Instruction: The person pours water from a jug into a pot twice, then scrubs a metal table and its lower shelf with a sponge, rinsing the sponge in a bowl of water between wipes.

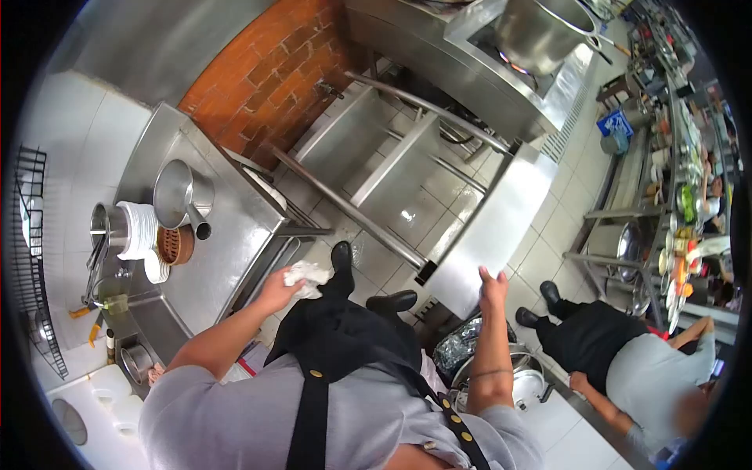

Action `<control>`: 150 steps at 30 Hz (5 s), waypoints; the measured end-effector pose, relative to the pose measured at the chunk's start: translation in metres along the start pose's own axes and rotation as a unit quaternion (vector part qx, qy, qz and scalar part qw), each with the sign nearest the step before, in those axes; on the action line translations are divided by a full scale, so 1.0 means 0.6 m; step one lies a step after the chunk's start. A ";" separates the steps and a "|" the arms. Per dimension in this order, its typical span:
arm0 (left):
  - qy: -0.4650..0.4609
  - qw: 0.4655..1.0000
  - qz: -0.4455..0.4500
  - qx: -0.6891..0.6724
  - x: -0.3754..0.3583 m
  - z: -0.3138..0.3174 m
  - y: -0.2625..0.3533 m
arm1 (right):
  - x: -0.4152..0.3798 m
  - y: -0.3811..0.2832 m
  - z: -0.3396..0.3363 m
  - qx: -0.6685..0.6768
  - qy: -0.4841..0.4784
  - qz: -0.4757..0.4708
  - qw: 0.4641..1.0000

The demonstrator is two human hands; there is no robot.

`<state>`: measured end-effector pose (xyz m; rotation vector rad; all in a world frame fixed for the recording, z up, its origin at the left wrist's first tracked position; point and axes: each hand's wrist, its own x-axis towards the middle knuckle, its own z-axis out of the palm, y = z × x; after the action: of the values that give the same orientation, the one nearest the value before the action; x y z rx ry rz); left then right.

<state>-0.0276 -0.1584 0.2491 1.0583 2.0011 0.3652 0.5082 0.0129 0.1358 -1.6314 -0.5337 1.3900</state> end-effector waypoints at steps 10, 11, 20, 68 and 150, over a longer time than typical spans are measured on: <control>-0.129 0.847 -0.197 -0.476 0.187 0.200 0.080 | -0.287 -0.267 0.138 -0.046 -0.008 -0.032 0.998; -0.103 0.820 -0.215 -0.521 0.193 0.185 0.110 | -0.311 -0.290 0.168 -0.060 -0.014 -0.039 0.997; 0.006 0.800 -0.248 -0.546 0.279 0.056 0.122 | -0.383 -0.401 0.439 -0.119 -0.105 -0.123 0.980; 0.394 0.806 0.111 0.427 0.229 -0.433 0.425 | -0.012 -0.017 0.456 -0.135 -0.075 0.083 0.985; 0.378 0.905 0.102 0.164 0.288 -0.314 0.331 | -0.112 -0.226 0.215 -0.480 -0.091 -0.237 0.840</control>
<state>-0.1178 0.1193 0.3880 1.5023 2.7108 0.6411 0.3989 0.0734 0.2906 -1.8920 -1.8377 0.9137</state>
